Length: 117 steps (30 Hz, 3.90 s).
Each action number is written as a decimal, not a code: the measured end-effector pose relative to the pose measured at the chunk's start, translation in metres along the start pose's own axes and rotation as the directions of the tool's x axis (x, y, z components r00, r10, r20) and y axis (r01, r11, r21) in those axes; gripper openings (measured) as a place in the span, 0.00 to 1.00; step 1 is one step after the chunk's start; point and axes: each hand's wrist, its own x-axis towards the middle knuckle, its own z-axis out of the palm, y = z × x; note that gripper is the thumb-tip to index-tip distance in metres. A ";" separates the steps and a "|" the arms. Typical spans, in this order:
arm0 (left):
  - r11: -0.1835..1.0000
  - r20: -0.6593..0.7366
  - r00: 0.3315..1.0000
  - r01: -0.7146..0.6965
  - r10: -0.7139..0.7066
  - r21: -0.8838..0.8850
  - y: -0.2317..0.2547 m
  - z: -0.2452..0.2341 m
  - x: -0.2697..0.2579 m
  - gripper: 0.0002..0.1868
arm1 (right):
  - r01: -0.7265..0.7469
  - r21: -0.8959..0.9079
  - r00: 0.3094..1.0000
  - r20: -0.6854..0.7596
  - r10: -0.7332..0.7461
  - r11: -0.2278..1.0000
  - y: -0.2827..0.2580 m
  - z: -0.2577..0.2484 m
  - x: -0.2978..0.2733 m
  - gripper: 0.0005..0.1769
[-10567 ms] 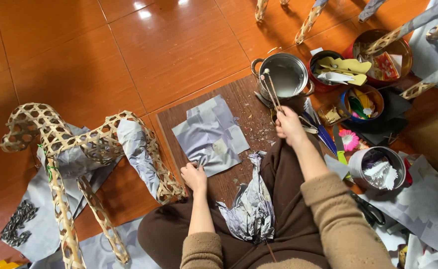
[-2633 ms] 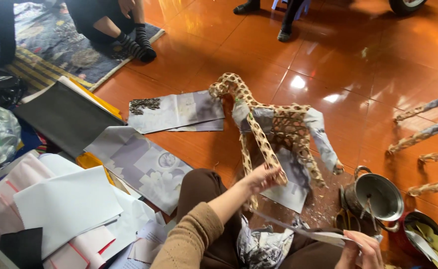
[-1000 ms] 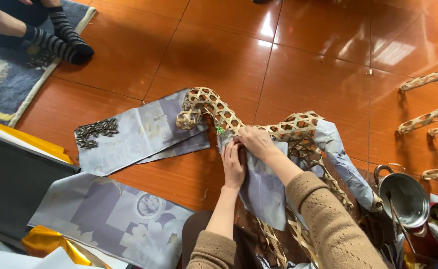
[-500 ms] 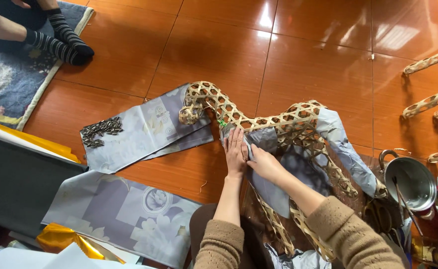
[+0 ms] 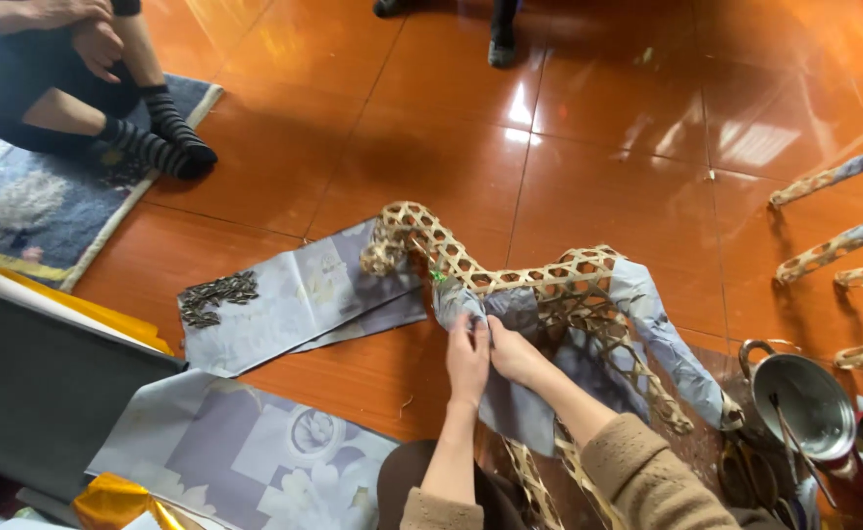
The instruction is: Covering a giraffe-shaped wicker frame with paper strips and paste
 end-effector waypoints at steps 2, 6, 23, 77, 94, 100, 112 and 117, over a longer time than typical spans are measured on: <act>0.999 0.045 0.998 0.044 -0.044 -0.006 0.007 -0.008 0.005 0.27 | 0.010 -0.028 1.000 0.006 -0.009 1.000 -0.002 0.003 0.002 0.37; 0.981 0.125 0.974 0.191 -0.191 0.010 0.013 -0.010 0.007 0.30 | 0.079 -0.025 0.996 0.050 -0.078 0.997 0.016 0.010 0.010 0.41; 0.979 -0.034 0.981 0.188 -0.191 -0.075 0.041 -0.008 -0.002 0.31 | -0.015 0.292 0.992 0.123 -0.022 0.956 0.057 -0.026 -0.135 0.33; 0.680 0.331 0.759 0.650 -0.560 -0.340 0.015 -0.025 -0.008 0.43 | 0.039 0.241 0.999 -0.021 -0.035 0.970 0.039 -0.013 -0.174 0.37; 0.475 0.323 0.795 0.578 -0.514 -0.664 -0.042 0.073 -0.018 0.15 | -0.106 0.925 0.994 0.112 0.005 0.366 0.053 0.030 -0.182 0.32; 0.367 0.301 0.693 0.640 -0.655 -0.675 0.052 0.027 -0.044 0.20 | -0.314 0.949 0.942 0.311 -0.128 -0.006 0.043 0.017 -0.213 0.28; 0.562 0.281 0.694 0.709 -0.662 -0.427 -0.036 0.005 -0.173 0.48 | -0.187 0.974 0.978 0.172 -0.118 -0.126 0.059 0.001 -0.252 0.32; 0.463 0.486 0.704 0.708 -0.517 -0.533 -0.005 -0.002 -0.176 0.29 | -0.151 0.956 0.967 0.090 -0.237 -0.251 -0.001 -0.049 -0.245 0.19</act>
